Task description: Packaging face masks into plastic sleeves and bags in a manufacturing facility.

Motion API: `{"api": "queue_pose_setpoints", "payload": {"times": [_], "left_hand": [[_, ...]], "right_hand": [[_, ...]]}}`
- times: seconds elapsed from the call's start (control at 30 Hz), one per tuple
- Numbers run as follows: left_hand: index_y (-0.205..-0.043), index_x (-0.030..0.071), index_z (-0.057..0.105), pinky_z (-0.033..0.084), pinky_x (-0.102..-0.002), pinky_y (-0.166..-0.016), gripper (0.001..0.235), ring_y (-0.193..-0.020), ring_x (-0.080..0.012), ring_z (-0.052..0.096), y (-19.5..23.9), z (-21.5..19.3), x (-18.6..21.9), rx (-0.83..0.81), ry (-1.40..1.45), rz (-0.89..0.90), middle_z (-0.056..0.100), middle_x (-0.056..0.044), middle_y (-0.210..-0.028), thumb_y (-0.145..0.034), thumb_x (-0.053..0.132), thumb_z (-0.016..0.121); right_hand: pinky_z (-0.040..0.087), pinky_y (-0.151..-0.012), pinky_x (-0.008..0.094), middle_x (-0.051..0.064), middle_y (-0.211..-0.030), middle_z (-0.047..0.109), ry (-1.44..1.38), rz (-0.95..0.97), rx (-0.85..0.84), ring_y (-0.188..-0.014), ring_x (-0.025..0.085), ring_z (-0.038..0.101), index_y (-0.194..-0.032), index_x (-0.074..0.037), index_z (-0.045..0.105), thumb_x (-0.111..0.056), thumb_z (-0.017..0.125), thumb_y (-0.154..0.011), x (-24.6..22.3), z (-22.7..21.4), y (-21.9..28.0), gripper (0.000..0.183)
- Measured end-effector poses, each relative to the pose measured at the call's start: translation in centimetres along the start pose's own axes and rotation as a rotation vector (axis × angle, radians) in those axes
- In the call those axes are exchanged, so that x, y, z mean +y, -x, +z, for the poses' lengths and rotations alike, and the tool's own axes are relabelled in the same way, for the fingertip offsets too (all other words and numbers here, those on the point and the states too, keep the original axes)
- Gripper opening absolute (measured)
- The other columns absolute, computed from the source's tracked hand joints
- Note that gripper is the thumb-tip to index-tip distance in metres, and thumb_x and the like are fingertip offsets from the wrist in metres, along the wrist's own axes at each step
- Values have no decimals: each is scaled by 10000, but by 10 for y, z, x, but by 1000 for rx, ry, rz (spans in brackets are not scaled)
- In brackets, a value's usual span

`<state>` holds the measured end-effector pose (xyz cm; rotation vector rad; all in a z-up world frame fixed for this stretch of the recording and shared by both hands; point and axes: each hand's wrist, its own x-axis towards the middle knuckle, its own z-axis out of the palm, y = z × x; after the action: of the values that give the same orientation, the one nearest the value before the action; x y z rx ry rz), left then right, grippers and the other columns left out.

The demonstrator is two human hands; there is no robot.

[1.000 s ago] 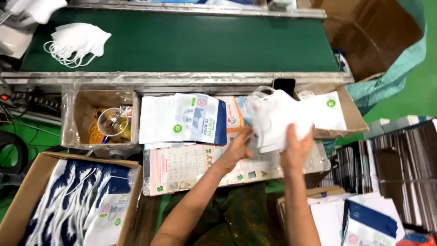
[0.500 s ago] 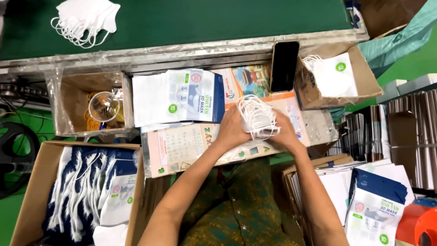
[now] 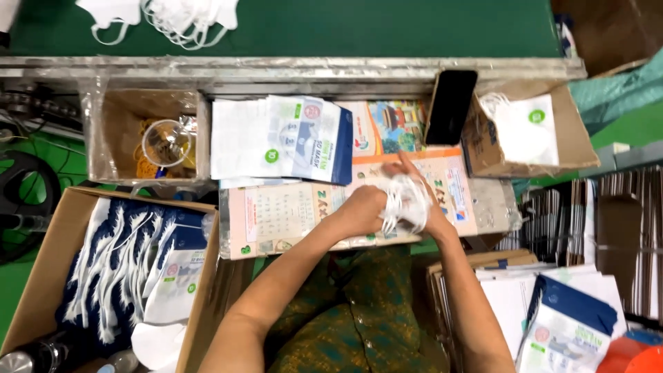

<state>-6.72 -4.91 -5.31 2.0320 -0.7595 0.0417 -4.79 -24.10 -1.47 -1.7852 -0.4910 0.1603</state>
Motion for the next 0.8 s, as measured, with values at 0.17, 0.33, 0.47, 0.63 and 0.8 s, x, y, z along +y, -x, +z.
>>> {"api": "queue_pose_setpoints", "payload": {"times": [0.17, 0.33, 0.47, 0.63, 0.8], "left_hand": [[-904, 55, 758, 544, -460, -777, 256, -856, -372, 689, -19, -37, 19, 60, 6, -60, 715, -191, -882, -731, 232, 821], [-972, 48, 724, 492, -455, -847, 256, -987, -341, 613, -45, -70, -7, 672, -274, -74, 656, -134, -975, -797, 218, 801], [-907, 29, 706, 463, -477, -774, 288, -936, -349, 576, -36, -58, -55, 555, -635, -328, 599, -149, -911, -721, 219, 816], [-816, 43, 716, 531, -462, -789, 105, -918, -340, 634, -37, -58, -71, 544, -571, -319, 644, -154, -893, -818, 139, 760], [-807, 4, 709, 533, -500, -716, 154, -857, -397, 654, -39, -61, -77, 534, -465, -380, 661, -208, -860, -788, 153, 745]], "right_hand": [[517, -1001, 361, 101, -1199, 692, 314, 45, -13, -1097, 219, 641, -1367, -116, 549, -227, 890, -728, 51, 7, 13, 733], [536, -1014, 341, 105, -1228, 762, 137, 67, 352, -1132, 209, 693, -1277, 5, 717, -113, 844, -883, 59, 6, 3, 430], [541, -915, 304, 90, -1204, 698, -130, 96, 413, -1051, 170, 669, -1276, 49, 624, -36, 822, -789, 34, -2, 2, 533], [535, -916, 314, 108, -1217, 704, -129, 202, 360, -1062, 191, 672, -1300, 68, 614, 16, 786, -783, 10, 1, 5, 547], [547, -915, 343, 141, -1290, 670, -406, 271, 353, -1098, 234, 666, -1375, 76, 547, 51, 745, -796, 32, 11, -3, 613]]}}
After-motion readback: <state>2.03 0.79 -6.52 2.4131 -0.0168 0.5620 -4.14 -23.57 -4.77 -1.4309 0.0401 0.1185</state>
